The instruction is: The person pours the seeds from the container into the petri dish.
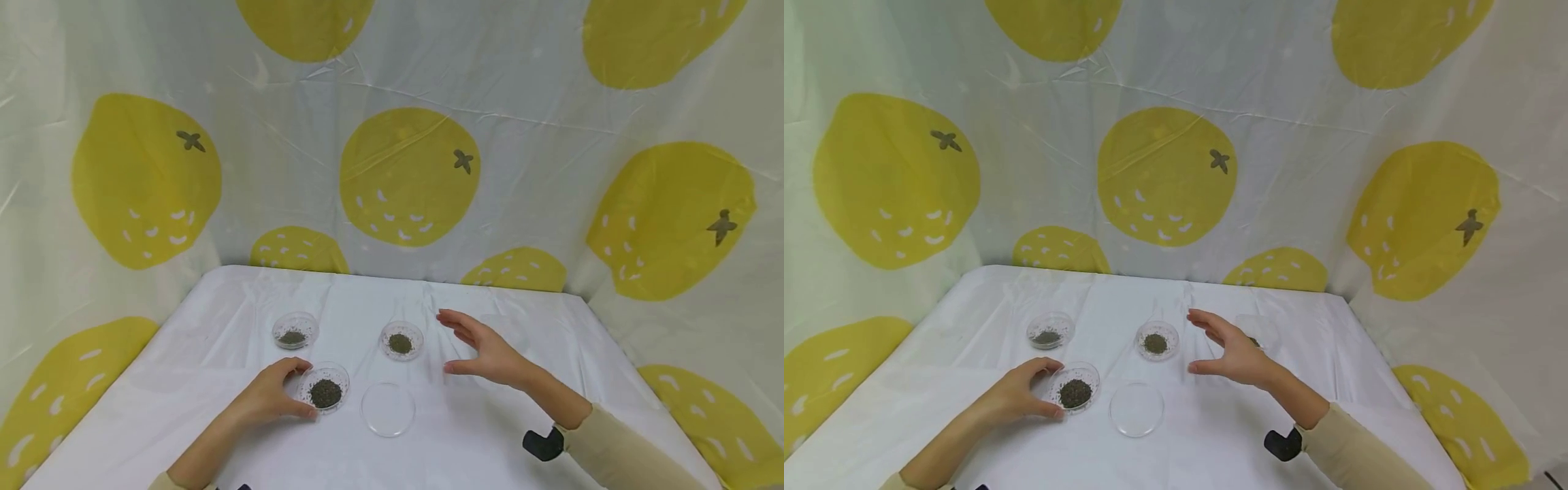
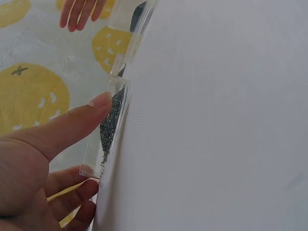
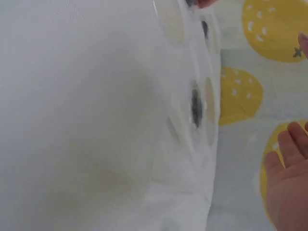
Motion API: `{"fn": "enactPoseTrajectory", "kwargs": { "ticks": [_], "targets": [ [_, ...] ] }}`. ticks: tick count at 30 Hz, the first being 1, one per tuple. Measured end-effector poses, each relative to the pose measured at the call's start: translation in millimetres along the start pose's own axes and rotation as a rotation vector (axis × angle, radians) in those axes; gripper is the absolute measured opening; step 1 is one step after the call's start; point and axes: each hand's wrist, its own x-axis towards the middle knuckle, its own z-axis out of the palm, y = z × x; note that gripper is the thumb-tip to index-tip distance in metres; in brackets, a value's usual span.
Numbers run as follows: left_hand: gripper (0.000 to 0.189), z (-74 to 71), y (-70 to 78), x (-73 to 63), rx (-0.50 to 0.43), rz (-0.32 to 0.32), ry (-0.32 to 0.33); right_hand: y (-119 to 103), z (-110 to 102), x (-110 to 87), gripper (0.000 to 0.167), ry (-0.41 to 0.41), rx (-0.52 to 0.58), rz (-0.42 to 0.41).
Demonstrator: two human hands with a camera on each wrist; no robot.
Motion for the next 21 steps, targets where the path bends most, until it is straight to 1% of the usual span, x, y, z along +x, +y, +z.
{"fn": "enactPoseTrajectory", "kwargs": {
  "ticks": [6,11,15,21],
  "targets": [
    [0.086,-0.8,0.2,0.7,-0.012,0.021,-0.011,3.5,28.8,3.1,0.091,-0.13,0.079,0.004],
    [0.086,-1.5,0.3,0.8,-0.023,0.03,-0.015,14.3,48.5,2.6,0.091,-0.22,0.112,0.018],
    [0.086,-1.6,0.1,0.3,-0.032,0.025,-0.018,21.6,60.1,2.5,0.092,-0.246,0.107,0.01],
    [0.086,-2.0,1.3,-0.9,-0.044,0.012,-0.023,24.7,71.1,5.0,0.09,-0.251,0.077,-0.011]
  ]
}}
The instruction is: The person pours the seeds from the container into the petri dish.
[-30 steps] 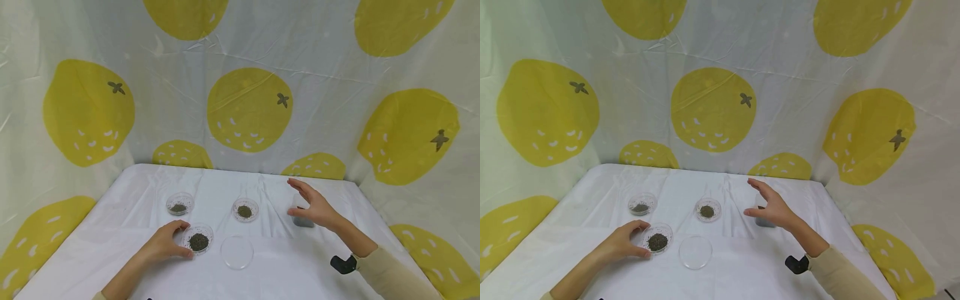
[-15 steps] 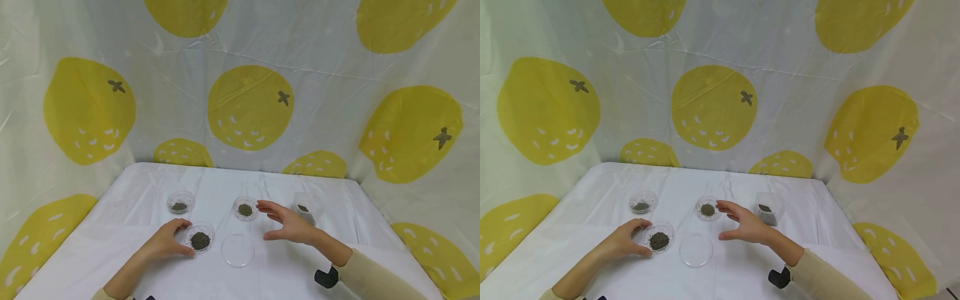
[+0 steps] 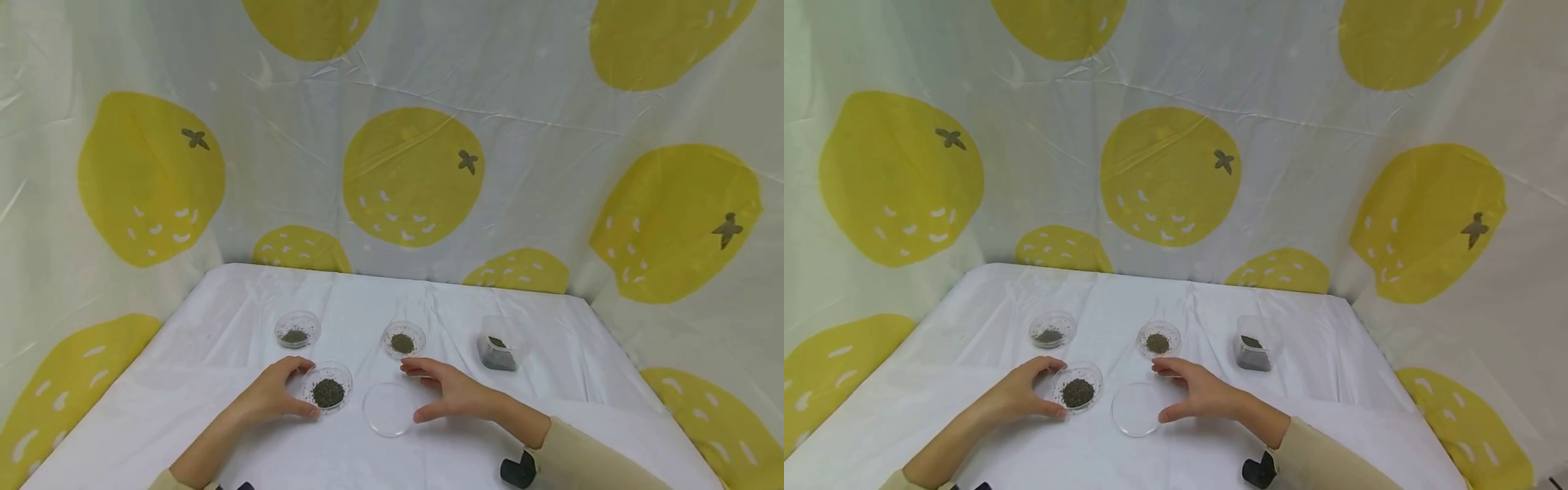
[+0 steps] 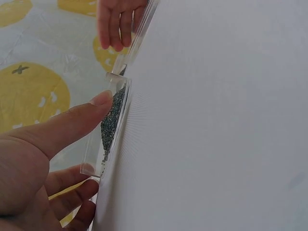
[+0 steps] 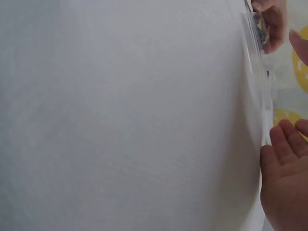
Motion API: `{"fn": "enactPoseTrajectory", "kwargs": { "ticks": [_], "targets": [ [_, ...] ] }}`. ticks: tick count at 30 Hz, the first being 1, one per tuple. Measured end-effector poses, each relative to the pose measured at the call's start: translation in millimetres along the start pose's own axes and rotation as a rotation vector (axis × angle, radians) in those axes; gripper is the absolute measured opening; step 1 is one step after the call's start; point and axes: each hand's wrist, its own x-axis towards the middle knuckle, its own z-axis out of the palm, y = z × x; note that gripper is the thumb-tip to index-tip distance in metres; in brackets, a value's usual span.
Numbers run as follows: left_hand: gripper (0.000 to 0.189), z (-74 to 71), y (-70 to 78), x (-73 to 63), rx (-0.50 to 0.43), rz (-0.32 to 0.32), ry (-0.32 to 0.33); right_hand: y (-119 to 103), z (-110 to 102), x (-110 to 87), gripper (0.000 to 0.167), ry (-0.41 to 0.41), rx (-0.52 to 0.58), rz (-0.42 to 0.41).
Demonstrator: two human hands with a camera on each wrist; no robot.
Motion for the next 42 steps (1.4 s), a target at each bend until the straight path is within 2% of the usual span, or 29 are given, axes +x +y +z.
{"fn": "enactPoseTrajectory", "kwargs": {
  "ticks": [5,13,21,24,30,36,42],
  "targets": [
    [0.086,-0.5,2.4,-0.1,-0.006,0.005,-0.001,0.2,6.4,3.0,0.09,0.002,-0.082,0.016],
    [0.086,0.5,-0.2,1.1,-0.002,-0.004,0.003,-2.9,15.4,11.7,0.098,-0.021,-0.359,0.024],
    [0.087,2.1,-3.7,1.1,0.006,-0.009,0.002,-7.7,19.9,14.6,0.096,-0.065,-0.389,0.056],
    [0.087,2.0,-2.9,1.2,0.005,-0.017,0.005,-9.6,21.0,14.6,0.092,-0.025,-0.413,0.046],
    [0.087,3.2,-3.2,2.2,0.014,-0.015,0.0,-15.8,27.9,20.5,0.092,0.086,-0.446,0.085],
    [0.088,3.2,-3.5,2.6,0.006,-0.006,0.008,-29.4,33.6,35.5,0.09,0.106,-0.582,0.03],
    [0.088,1.2,-2.9,2.2,0.009,-0.012,0.007,-35.9,32.1,46.3,0.09,0.107,-0.634,0.062]
  ]
}}
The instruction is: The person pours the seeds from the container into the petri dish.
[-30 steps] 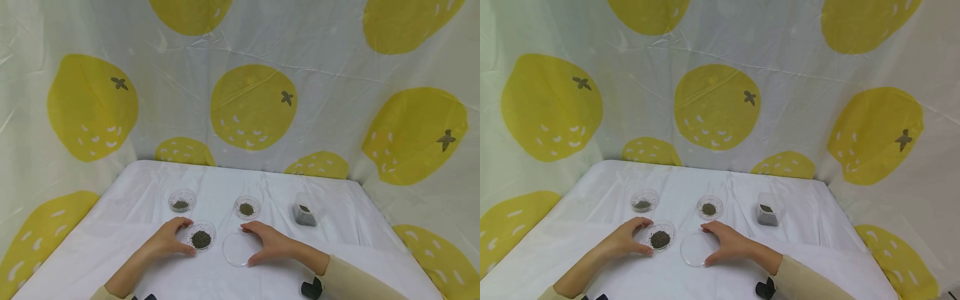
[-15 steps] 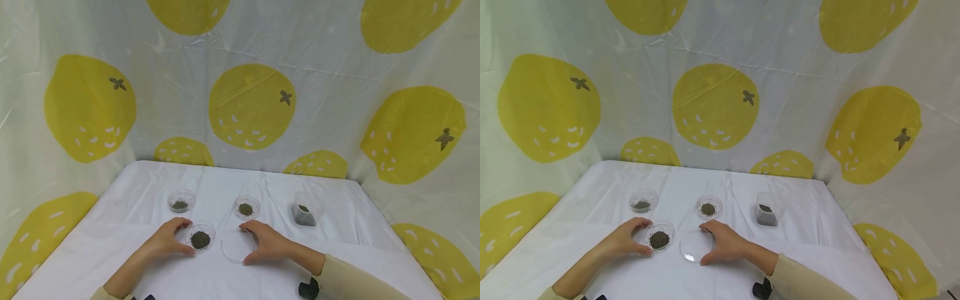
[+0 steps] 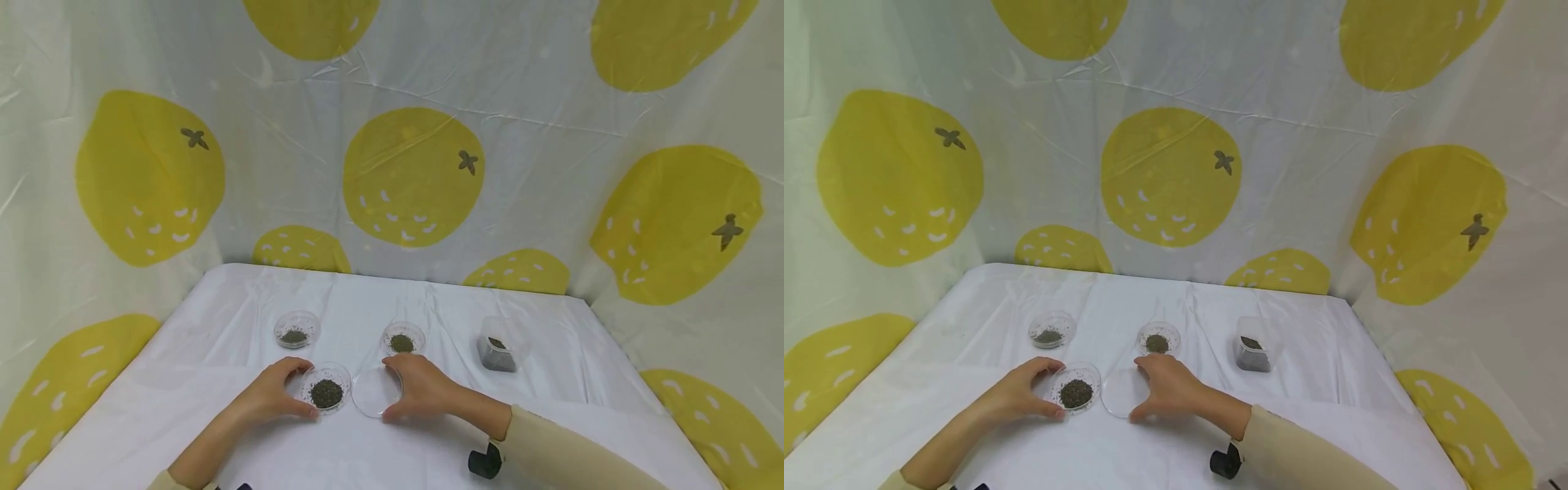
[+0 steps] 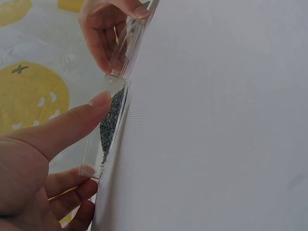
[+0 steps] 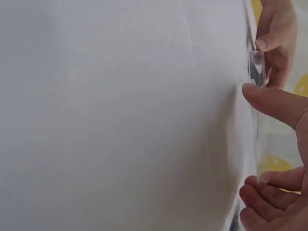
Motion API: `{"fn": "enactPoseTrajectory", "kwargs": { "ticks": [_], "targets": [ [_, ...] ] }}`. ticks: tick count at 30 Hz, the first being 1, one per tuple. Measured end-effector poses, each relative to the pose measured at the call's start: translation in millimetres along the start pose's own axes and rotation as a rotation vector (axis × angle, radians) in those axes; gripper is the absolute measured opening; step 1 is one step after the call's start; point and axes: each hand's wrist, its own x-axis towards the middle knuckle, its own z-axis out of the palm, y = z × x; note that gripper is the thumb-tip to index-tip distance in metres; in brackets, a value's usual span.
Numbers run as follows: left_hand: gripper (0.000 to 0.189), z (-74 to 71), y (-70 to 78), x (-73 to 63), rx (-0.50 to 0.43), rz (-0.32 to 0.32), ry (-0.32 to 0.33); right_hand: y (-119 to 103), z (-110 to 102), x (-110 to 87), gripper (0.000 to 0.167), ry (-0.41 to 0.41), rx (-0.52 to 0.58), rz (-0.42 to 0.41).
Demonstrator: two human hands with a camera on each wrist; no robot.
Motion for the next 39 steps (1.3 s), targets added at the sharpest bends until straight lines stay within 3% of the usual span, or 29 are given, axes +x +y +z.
{"fn": "enactPoseTrajectory", "kwargs": {
  "ticks": [9,17,25,39],
  "targets": [
    [0.087,-2.5,0.0,1.4,0.024,0.004,0.007,-2.8,-9.9,11.6,0.087,-0.012,0.095,-0.007],
    [0.086,-2.2,0.6,1.5,0.021,0.003,0.011,-3.6,-10.2,25.2,0.089,-0.003,0.37,-0.037],
    [0.086,0.3,1.4,1.4,0.01,-0.007,0.012,-5.6,5.4,34.7,0.088,0.012,0.624,-0.045],
    [0.086,2.3,-1.5,1.3,0.022,0.005,0.015,-26.0,21.6,55.9,0.085,-0.025,0.712,-0.036]
  ]
}}
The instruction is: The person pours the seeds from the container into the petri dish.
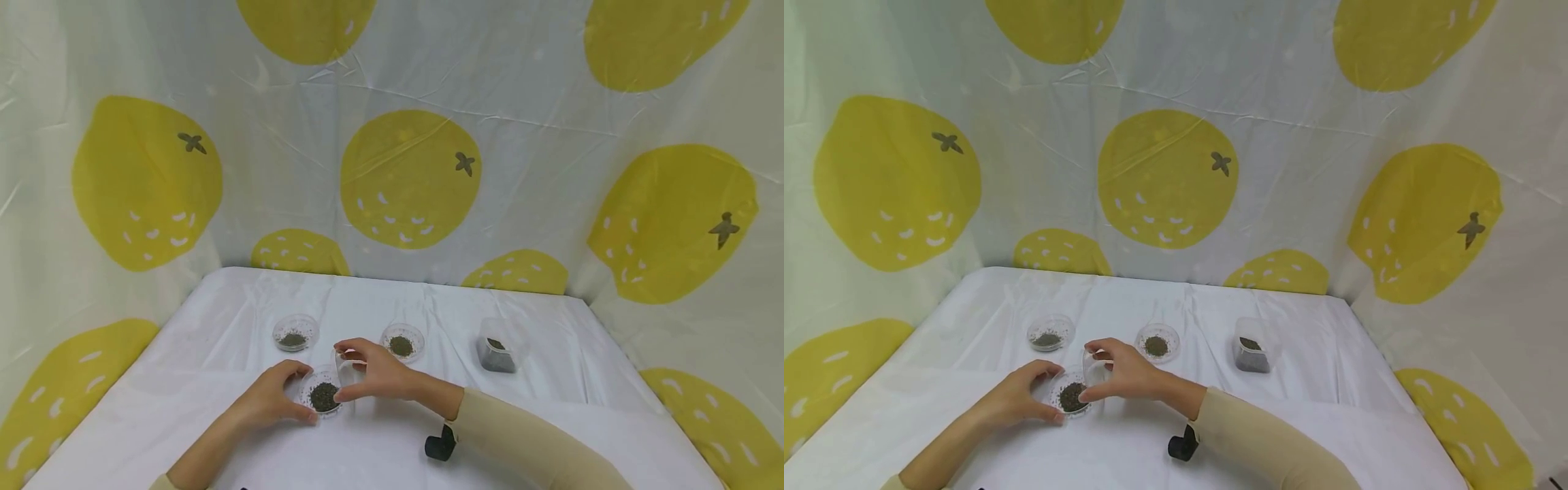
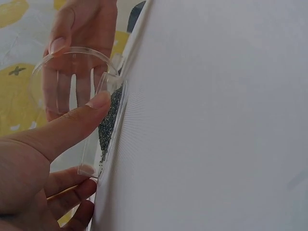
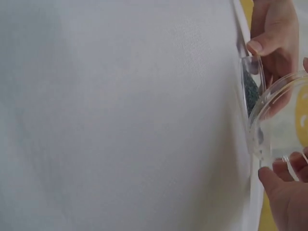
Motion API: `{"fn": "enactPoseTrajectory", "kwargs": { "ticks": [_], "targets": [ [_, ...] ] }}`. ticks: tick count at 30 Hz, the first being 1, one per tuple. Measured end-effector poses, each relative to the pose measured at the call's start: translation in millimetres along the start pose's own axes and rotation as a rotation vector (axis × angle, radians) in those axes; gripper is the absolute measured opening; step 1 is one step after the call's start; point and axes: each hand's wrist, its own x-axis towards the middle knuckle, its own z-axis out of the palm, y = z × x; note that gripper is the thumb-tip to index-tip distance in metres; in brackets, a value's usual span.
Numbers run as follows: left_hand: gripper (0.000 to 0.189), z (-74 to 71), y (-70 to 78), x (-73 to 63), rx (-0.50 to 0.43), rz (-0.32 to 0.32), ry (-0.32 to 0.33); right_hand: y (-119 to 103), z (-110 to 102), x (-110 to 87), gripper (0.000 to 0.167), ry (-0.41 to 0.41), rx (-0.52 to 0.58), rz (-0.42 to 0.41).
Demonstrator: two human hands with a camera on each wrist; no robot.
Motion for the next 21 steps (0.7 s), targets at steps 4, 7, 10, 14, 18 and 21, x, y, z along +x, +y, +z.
{"fn": "enactPoseTrajectory", "kwargs": {
  "ticks": [4,7,10,14,18,21],
  "targets": [
    [0.085,-0.5,0.6,-0.1,-0.005,-0.004,-0.007,-0.1,5.0,4.2,0.083,-0.022,0.012,0.011],
    [0.085,-1.0,1.0,-0.4,-0.008,-0.006,-0.013,-2.2,7.4,6.3,0.083,-0.035,-0.028,0.005],
    [0.085,-0.8,0.4,0.1,-0.008,-0.008,-0.016,-2.5,9.2,8.6,0.083,-0.039,-0.084,-0.013],
    [0.087,-0.4,-0.8,0.7,-0.004,-0.001,-0.017,-1.9,11.7,11.3,0.083,-0.037,-0.155,-0.027],
    [0.087,-0.3,-1.4,0.4,-0.001,0.003,-0.014,-2.2,13.9,13.0,0.084,-0.028,-0.192,-0.024],
    [0.086,-1.2,-0.6,0.3,-0.005,0.004,-0.008,-3.6,14.1,14.7,0.085,-0.018,-0.237,-0.035]
  ]
}}
